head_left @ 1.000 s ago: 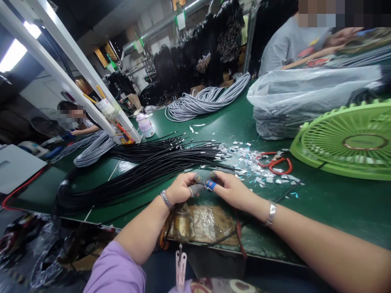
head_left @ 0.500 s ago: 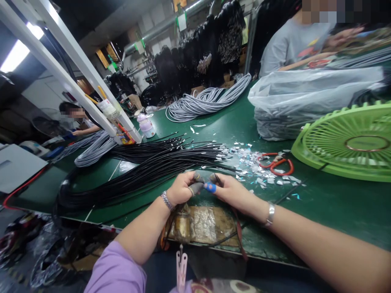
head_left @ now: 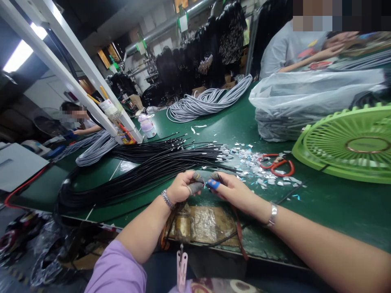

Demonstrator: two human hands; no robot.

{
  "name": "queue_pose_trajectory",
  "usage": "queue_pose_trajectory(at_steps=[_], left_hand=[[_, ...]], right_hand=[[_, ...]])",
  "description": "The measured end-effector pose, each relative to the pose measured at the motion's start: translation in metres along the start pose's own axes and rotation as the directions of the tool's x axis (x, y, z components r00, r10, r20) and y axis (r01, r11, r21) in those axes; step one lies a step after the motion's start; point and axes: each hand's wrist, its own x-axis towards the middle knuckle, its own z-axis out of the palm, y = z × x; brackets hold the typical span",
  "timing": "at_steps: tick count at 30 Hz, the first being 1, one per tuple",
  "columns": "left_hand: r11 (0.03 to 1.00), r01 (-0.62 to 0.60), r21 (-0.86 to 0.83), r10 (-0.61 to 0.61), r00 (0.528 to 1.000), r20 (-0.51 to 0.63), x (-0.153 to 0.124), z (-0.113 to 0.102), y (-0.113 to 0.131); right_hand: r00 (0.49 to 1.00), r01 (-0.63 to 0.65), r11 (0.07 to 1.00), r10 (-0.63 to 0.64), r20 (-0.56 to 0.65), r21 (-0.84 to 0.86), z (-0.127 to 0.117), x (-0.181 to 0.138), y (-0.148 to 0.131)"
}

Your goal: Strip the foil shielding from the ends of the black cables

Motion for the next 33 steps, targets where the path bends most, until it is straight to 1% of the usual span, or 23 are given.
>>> queue_pose_trajectory(at_steps=[2, 4, 6, 7, 8, 9, 10, 12, 14, 17, 18, 20, 22, 23, 24, 27, 29, 31, 33], left_hand=[[1.0, 0.008, 0.015, -0.009, 1.0, 0.016, 0.0, 0.0, -0.001], [1.0, 0.021, 0.013, -0.021, 0.999, 0.036, -0.001, 0.001, 0.0], [0.999, 0.036, -0.004, -0.035, 0.998, 0.058, -0.001, 0.001, 0.001], [0.999, 0.044, -0.013, -0.043, 0.997, 0.065, -0.001, 0.002, 0.002], [0.998, 0.05, -0.026, -0.048, 0.997, 0.061, -0.001, 0.002, 0.002], [0.998, 0.054, -0.042, -0.052, 0.998, 0.044, -0.001, 0.002, 0.003], [0.997, 0.057, -0.06, -0.056, 0.998, 0.02, -0.001, 0.002, 0.004], [0.994, 0.055, -0.098, -0.058, 0.998, -0.033, -0.001, 0.002, 0.004], [0.992, 0.05, -0.118, -0.057, 0.997, -0.055, 0.0, 0.001, 0.004], [0.993, 0.049, -0.11, -0.052, 0.998, -0.028, -0.001, 0.0, 0.003], [0.993, 0.051, -0.103, -0.053, 0.998, -0.018, -0.001, 0.0, 0.002], [0.995, 0.056, -0.083, -0.057, 0.998, -0.002, -0.001, -0.001, 0.002], [0.997, 0.051, -0.059, -0.05, 0.999, 0.01, -0.001, 0.0, 0.002], [0.998, 0.041, -0.046, -0.04, 0.999, 0.018, 0.0, 0.0, 0.002], [0.999, 0.028, -0.034, -0.028, 0.999, 0.026, 0.0, 0.0, 0.002], [1.0, 0.008, -0.014, -0.008, 0.999, 0.031, 0.001, 0.001, 0.003], [1.0, 0.021, -0.023, -0.02, 1.0, 0.019, 0.0, 0.001, 0.004], [0.999, 0.036, -0.041, -0.035, 0.999, 0.01, 0.0, 0.0, 0.003], [0.998, 0.04, -0.058, -0.039, 0.999, 0.009, -0.001, 0.0, 0.003]], right_hand=[[0.996, 0.063, 0.991, -0.071, -0.061, -0.117, -0.001, -0.001, 0.001], [0.973, 0.184, 0.934, -0.217, -0.077, -0.306, -0.003, -0.004, 0.001], [0.926, 0.324, 0.81, -0.378, -0.012, -0.489, -0.006, -0.007, 0.0], [0.899, 0.381, 0.743, -0.436, 0.034, -0.55, -0.007, -0.009, 0.0], [0.879, 0.422, 0.692, -0.471, 0.076, -0.586, -0.008, -0.011, -0.001], [0.867, 0.447, 0.661, -0.487, 0.108, -0.603, -0.009, -0.012, -0.001], [0.863, 0.459, 0.65, -0.489, 0.128, -0.606, -0.01, -0.013, -0.001], [0.87, 0.464, 0.675, -0.469, 0.151, -0.575, -0.01, -0.012, -0.002], [0.893, 0.43, 0.745, -0.436, 0.115, -0.51, -0.01, -0.009, -0.002], [0.949, 0.288, 0.891, -0.314, -0.017, -0.352, -0.01, -0.003, -0.002], [0.966, 0.236, 0.93, -0.257, -0.04, -0.282, -0.009, -0.001, -0.002], [0.987, 0.155, 0.977, -0.16, -0.023, -0.143, -0.008, 0.002, -0.002], [0.993, 0.115, 0.992, -0.114, 0.029, -0.058, -0.005, 0.004, 0.0], [0.994, 0.103, 0.993, -0.101, 0.041, -0.054, -0.004, 0.004, 0.001], [0.995, 0.094, 0.993, -0.092, 0.037, -0.078, -0.002, 0.004, 0.002], [0.995, 0.087, 0.971, -0.095, -0.026, -0.224, 0.0, 0.001, 0.004], [0.993, 0.113, 0.964, -0.12, -0.017, -0.24, 0.0, 0.0, 0.004], [0.988, 0.154, 0.97, -0.15, 0.037, -0.185, -0.002, -0.001, 0.002], [0.982, 0.185, 0.967, -0.179, 0.054, -0.176, -0.003, -0.002, 0.002]])
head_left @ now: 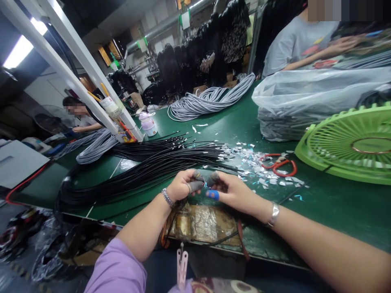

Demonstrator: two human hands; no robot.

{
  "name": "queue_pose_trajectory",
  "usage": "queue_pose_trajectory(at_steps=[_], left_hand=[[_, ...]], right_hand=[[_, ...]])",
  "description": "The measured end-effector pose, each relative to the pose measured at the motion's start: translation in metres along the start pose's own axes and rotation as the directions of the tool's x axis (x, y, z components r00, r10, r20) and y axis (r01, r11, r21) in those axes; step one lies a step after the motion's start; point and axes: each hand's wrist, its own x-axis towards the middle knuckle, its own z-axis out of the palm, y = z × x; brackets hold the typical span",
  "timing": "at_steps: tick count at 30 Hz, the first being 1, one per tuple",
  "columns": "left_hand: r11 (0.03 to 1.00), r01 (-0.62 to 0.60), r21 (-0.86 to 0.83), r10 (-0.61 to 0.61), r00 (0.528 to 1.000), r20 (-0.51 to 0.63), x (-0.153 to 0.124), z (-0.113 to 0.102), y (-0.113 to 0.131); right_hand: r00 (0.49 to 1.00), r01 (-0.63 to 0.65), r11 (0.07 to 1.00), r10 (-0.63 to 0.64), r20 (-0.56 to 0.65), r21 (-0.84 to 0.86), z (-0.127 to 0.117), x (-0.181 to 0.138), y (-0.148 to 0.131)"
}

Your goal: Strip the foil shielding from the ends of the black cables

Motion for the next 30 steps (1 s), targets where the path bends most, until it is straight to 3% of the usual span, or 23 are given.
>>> queue_pose_trajectory(at_steps=[6, 12, 17, 23, 25, 30], left_hand=[[0.999, -0.016, -0.028, 0.017, 0.999, 0.038, 0.0, -0.001, -0.001], [1.0, -0.012, -0.027, 0.014, 0.999, 0.05, 0.0, -0.002, -0.001], [1.0, -0.018, -0.021, 0.019, 0.999, 0.048, -0.001, -0.002, -0.001], [0.998, -0.054, -0.044, 0.056, 0.997, 0.058, -0.001, -0.002, -0.003], [0.998, -0.041, -0.049, 0.043, 0.998, 0.048, -0.001, -0.002, -0.004], [0.998, -0.025, -0.053, 0.027, 0.999, 0.02, 0.0, -0.002, -0.004]], right_hand=[[0.993, 0.078, 0.984, -0.09, -0.074, -0.159, 0.0, -0.001, 0.002], [0.999, 0.043, 0.997, -0.042, -0.008, 0.059, -0.002, 0.002, 0.0], [0.995, -0.096, 0.975, 0.096, 0.014, 0.201, 0.0, 0.002, -0.002], [0.949, -0.316, 0.882, 0.302, 0.095, 0.349, 0.01, 0.003, 0.004], [0.96, -0.276, 0.914, 0.278, 0.036, 0.299, 0.01, 0.003, 0.004], [0.999, -0.024, 0.994, 0.028, -0.035, 0.108, 0.004, 0.002, 0.001]])
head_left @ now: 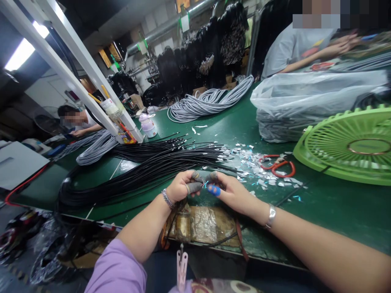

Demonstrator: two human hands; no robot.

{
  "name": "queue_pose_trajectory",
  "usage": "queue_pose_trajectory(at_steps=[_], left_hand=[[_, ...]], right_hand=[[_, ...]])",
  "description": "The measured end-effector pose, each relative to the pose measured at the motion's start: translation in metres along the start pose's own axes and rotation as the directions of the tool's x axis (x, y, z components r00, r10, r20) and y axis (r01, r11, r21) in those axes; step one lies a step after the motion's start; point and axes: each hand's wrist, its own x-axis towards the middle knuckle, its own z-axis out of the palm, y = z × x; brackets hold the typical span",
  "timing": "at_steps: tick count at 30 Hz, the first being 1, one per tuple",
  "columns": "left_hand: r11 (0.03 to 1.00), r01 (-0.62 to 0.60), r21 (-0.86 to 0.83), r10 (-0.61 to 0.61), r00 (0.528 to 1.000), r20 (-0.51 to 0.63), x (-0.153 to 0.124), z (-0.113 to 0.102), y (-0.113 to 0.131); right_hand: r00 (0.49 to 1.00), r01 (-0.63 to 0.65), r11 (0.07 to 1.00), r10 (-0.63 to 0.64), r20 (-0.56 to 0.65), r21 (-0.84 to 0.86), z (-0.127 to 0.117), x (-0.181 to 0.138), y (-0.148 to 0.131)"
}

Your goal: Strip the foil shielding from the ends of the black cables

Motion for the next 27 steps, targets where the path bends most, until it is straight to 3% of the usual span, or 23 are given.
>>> queue_pose_trajectory(at_steps=[5, 10, 15, 27], left_hand=[[1.0, -0.017, -0.009, 0.017, 1.0, 0.008, 0.0, 0.0, 0.001], [1.0, -0.007, 0.013, 0.007, 1.0, 0.008, 0.0, 0.0, 0.001], [1.0, -0.007, 0.002, 0.007, 1.0, 0.017, 0.0, 0.001, 0.002], [0.999, 0.014, -0.035, -0.014, 1.0, 0.001, -0.001, 0.003, 0.005]], right_hand=[[0.999, 0.028, 0.994, -0.031, -0.027, -0.106, 0.0, -0.003, 0.005], [1.0, 0.012, 0.998, -0.013, 0.021, 0.054, 0.001, -0.001, 0.003], [0.995, -0.099, 0.98, 0.093, 0.045, 0.173, 0.0, -0.001, -0.003], [0.971, -0.235, 0.919, 0.207, 0.121, 0.315, -0.001, -0.001, -0.008]])
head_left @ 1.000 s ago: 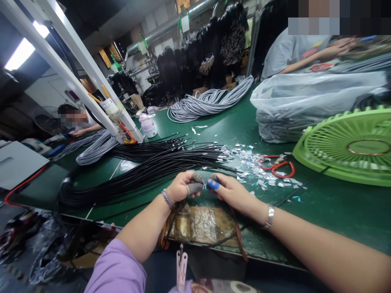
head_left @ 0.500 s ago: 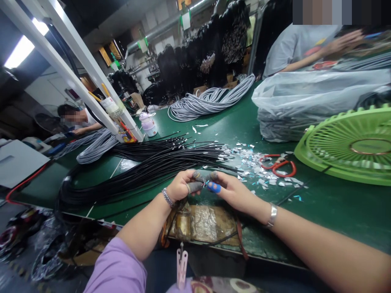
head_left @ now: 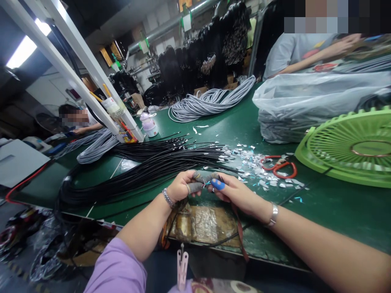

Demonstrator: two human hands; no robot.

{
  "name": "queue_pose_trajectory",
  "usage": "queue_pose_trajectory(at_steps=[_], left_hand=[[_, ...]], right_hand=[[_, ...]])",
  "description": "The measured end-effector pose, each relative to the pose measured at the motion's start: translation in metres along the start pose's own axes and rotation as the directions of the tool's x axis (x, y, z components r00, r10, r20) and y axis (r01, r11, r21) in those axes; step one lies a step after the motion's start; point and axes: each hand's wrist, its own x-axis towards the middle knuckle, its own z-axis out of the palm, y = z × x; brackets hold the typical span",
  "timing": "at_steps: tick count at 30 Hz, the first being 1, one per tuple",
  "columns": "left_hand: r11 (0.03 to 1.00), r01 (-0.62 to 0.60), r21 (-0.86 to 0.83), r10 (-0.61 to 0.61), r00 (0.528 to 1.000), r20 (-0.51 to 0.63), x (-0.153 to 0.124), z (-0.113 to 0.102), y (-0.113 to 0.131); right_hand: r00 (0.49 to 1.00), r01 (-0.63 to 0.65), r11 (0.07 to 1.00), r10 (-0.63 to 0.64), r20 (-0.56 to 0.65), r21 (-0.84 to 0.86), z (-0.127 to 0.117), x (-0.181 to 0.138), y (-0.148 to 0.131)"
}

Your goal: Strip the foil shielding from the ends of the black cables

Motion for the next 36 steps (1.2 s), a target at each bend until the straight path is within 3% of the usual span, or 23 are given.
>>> queue_pose_trajectory(at_steps=[14, 24, 27, 30, 36], left_hand=[[0.999, -0.036, 0.025, 0.035, 0.998, 0.055, 0.0, -0.001, -0.001], [0.999, -0.015, 0.049, 0.014, 1.0, 0.02, 0.001, 0.0, -0.003], [0.995, -0.05, 0.082, 0.05, 0.999, -0.003, 0.002, 0.002, -0.003], [0.992, -0.091, 0.087, 0.093, 0.995, -0.023, 0.002, 0.004, -0.002], [1.0, 0.028, -0.005, -0.028, 0.999, -0.015, 0.002, 0.002, -0.001]], right_hand=[[0.995, -0.096, 0.993, 0.097, -0.018, 0.071, 0.005, 0.001, 0.008], [0.995, 0.065, 0.975, -0.079, -0.055, -0.214, 0.012, 0.002, 0.019], [0.981, 0.124, 0.896, -0.174, -0.081, -0.427, 0.012, 0.002, 0.018], [0.975, 0.083, 0.792, -0.191, -0.116, -0.605, 0.011, 0.002, 0.017], [0.959, 0.178, 0.814, -0.271, -0.089, -0.552, -0.002, 0.0, 0.007]])
